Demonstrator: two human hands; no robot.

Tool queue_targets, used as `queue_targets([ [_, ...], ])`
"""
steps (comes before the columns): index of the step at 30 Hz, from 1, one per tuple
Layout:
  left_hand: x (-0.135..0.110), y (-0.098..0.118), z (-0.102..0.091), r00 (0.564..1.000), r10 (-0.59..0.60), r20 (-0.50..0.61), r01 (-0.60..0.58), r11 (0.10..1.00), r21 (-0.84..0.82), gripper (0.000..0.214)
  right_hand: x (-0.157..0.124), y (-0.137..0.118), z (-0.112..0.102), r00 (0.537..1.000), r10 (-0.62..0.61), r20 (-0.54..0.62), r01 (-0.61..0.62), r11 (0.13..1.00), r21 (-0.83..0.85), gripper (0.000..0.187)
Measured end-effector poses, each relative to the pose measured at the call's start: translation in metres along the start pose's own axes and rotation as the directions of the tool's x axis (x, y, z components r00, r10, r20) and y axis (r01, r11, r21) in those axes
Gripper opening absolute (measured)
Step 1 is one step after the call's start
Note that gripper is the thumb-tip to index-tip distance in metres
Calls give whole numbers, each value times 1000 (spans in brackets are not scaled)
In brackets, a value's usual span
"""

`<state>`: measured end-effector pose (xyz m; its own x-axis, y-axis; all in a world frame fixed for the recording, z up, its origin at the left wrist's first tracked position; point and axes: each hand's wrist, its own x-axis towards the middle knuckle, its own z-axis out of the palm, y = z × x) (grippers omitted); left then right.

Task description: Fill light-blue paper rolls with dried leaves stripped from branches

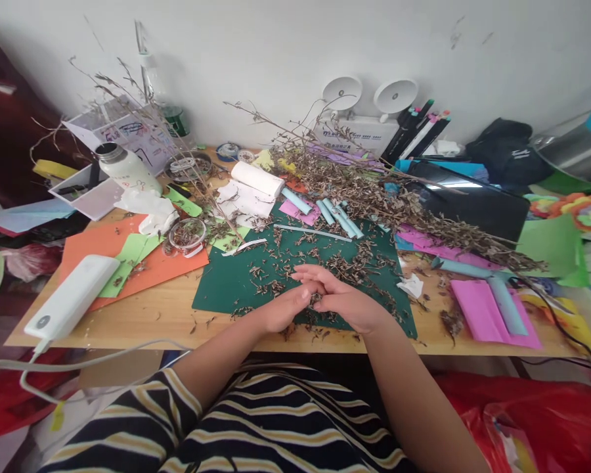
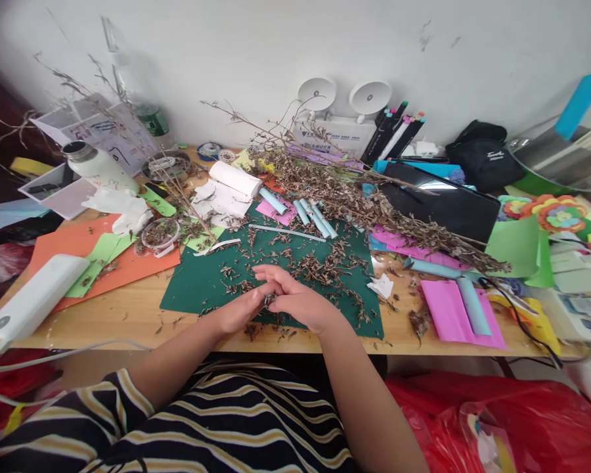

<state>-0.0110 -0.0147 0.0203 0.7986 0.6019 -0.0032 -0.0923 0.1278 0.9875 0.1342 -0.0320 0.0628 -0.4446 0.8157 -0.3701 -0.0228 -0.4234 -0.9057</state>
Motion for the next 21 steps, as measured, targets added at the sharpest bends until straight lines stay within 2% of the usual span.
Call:
queue_targets([
  [2, 2, 0, 2, 998, -38, -59, 38, 999, 0, 57, 0, 2, 1, 999, -32, -17, 32, 999, 26, 58],
  [6, 6, 3, 7, 987, -89, -133, 86, 996, -26, 40, 1, 14, 0, 987, -147, -61, 150, 987, 54, 57],
  [9, 6, 6, 8, 987, -60, -146, 61, 998, 3, 31, 3, 30, -2, 950, -304, -74, 310, 947, 87, 52],
  [12, 5, 7, 9, 987, -12, -162, 29, 994, 102, 30, 4, 45, -3, 893, -442, -78, 449, 873, 192, 41],
  [14, 4, 6, 10, 983, 27, -180, 6, 984, 180, 31, 4, 52, -3, 880, -459, -124, 475, 842, 255, 34],
  [16, 4, 5, 11, 979, 53, -195, -4, 971, 240, 30, 4, 54, -3, 886, -435, -162, 463, 846, 264, 30],
  [21, 3, 5, 15, 967, 53, -248, 32, 945, 325, 25, 4, 49, -1, 914, -383, -132, 404, 888, 218, 32],
])
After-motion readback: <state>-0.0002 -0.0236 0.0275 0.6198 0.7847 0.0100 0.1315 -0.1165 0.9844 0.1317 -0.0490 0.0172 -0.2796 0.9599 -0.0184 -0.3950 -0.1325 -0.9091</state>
